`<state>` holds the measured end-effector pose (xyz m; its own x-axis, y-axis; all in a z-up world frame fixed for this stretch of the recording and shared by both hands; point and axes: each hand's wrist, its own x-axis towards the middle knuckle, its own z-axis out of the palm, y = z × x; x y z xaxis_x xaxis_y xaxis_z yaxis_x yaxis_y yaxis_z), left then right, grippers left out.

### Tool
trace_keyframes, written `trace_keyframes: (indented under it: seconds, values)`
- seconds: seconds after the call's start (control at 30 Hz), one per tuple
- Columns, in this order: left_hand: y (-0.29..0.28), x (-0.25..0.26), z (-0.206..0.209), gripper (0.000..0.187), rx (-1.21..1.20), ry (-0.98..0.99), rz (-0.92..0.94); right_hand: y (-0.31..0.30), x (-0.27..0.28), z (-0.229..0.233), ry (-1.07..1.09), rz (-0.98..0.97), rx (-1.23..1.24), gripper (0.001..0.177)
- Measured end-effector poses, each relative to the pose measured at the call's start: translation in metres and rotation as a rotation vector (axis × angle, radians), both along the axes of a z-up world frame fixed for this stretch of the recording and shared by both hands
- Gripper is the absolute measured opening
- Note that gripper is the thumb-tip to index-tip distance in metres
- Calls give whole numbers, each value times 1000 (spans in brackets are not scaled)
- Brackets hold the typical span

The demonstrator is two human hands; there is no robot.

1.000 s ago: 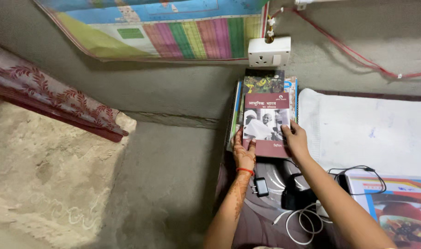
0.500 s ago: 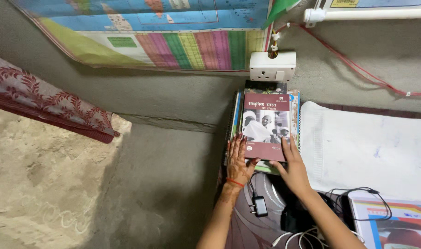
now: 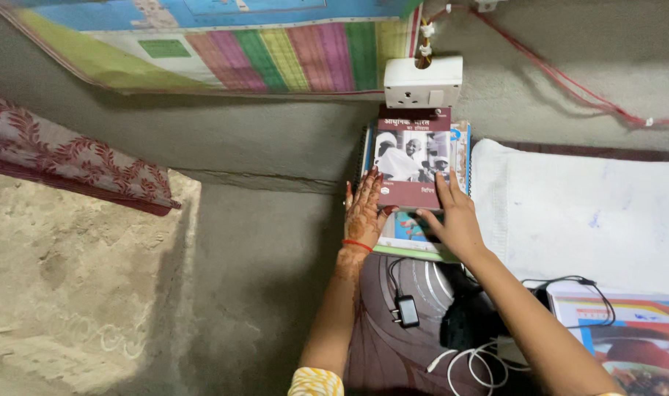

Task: The person organizes books, notebooks, and electronic accessories on a desk, moving items into a shelf and arranging a white charging cable.

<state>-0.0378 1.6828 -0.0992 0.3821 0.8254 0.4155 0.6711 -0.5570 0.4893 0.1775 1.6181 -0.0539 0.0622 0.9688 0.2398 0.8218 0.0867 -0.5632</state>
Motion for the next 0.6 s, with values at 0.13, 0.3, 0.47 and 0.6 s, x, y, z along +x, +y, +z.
trace_keyframes:
  seconds: [0.13, 0.3, 0.47, 0.6]
  values:
    - [-3, -1, 12, 83, -19, 33, -33, -7, 4, 6, -56, -7, 1, 86]
    - [-52, 19, 32, 60, 59, -49, -57, -54, 23, 8, 70, 35, 16, 74]
    - [-133, 56, 28, 52, 50, -160, -172, -132, 65, 8, 50, -10, -46, 57]
    - [-191, 78, 2, 41, -34, -164, -273, -189, 94, 8, 86, -59, -48, 56]
